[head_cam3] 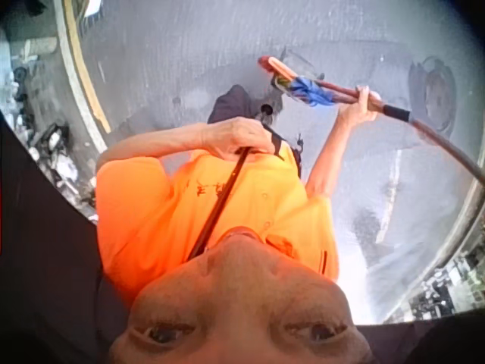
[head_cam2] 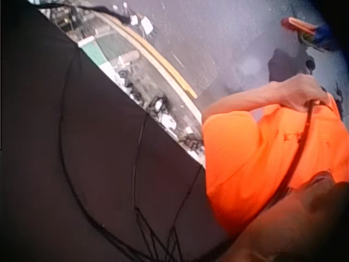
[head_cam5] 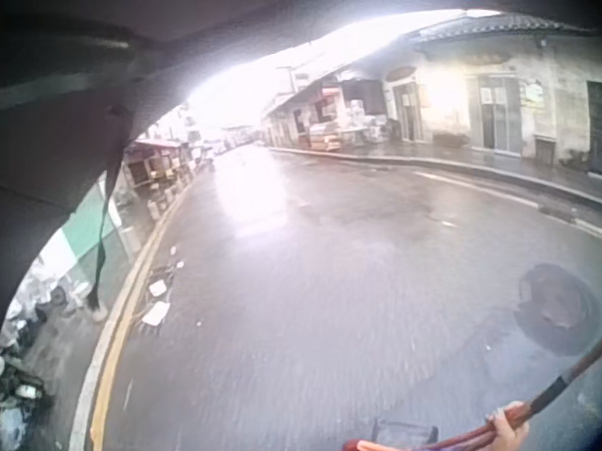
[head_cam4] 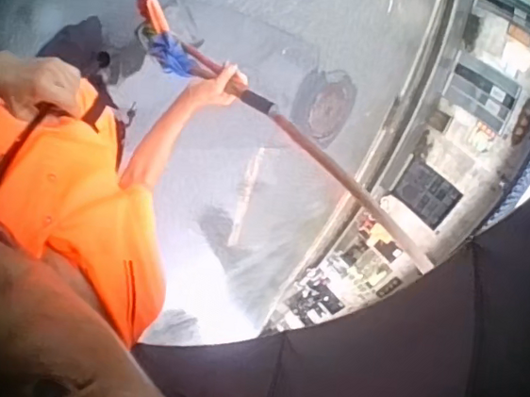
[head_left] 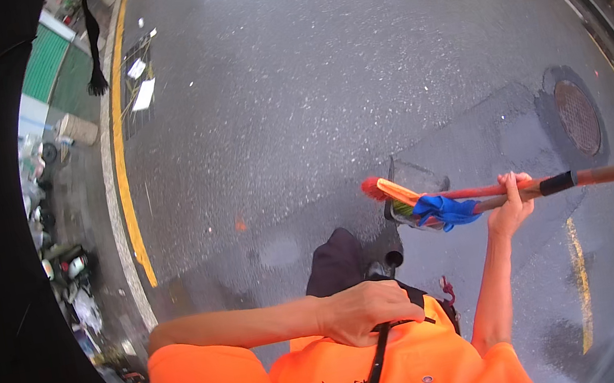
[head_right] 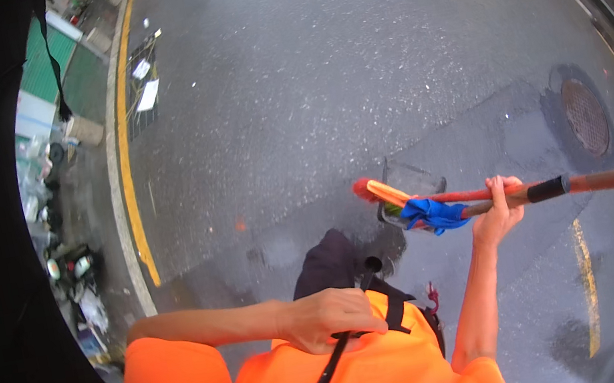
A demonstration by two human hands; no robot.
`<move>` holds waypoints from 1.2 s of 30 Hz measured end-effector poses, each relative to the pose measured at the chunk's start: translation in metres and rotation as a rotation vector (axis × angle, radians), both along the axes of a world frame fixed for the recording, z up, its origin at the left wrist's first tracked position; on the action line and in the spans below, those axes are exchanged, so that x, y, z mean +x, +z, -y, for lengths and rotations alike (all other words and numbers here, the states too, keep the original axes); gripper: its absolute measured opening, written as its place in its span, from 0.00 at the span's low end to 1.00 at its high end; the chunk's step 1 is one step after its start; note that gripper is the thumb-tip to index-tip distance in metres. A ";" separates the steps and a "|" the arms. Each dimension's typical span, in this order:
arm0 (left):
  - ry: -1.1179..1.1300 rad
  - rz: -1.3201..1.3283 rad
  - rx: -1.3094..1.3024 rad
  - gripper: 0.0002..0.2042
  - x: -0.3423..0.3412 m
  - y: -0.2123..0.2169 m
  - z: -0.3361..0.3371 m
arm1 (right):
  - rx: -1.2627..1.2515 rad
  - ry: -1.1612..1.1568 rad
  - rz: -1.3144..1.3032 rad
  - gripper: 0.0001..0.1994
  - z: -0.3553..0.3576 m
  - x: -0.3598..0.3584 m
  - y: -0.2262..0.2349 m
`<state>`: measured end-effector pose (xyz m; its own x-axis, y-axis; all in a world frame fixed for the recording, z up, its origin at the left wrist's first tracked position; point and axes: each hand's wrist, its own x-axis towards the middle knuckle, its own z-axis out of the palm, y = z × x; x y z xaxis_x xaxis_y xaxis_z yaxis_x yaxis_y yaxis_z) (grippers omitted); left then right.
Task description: The person gathers a broom and dustpan inside a cluttered room, then exits into the rain using an umbrella. They walk along a wet street and sweep the road surface with the broom and dustpan.
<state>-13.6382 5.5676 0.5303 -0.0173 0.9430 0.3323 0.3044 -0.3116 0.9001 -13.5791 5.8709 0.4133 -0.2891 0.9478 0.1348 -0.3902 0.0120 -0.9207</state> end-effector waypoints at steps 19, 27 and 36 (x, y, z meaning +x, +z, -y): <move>-0.179 0.109 0.037 0.11 -0.513 -0.002 -0.363 | -0.022 -0.279 0.067 0.07 -0.284 -0.581 -0.048; -0.375 0.093 -0.048 0.10 -0.697 0.031 -0.549 | -0.274 -0.334 0.040 0.12 -0.417 -0.734 -0.001; -0.523 0.133 -0.059 0.09 -0.924 0.041 -0.700 | -0.256 -0.481 0.020 0.11 -0.561 -0.915 0.019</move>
<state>-14.5618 6.2674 0.5708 0.4207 0.8541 0.3059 0.0047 -0.3392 0.9407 -14.4939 6.4318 0.4320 0.1856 0.9754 -0.1189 -0.3782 -0.0408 -0.9248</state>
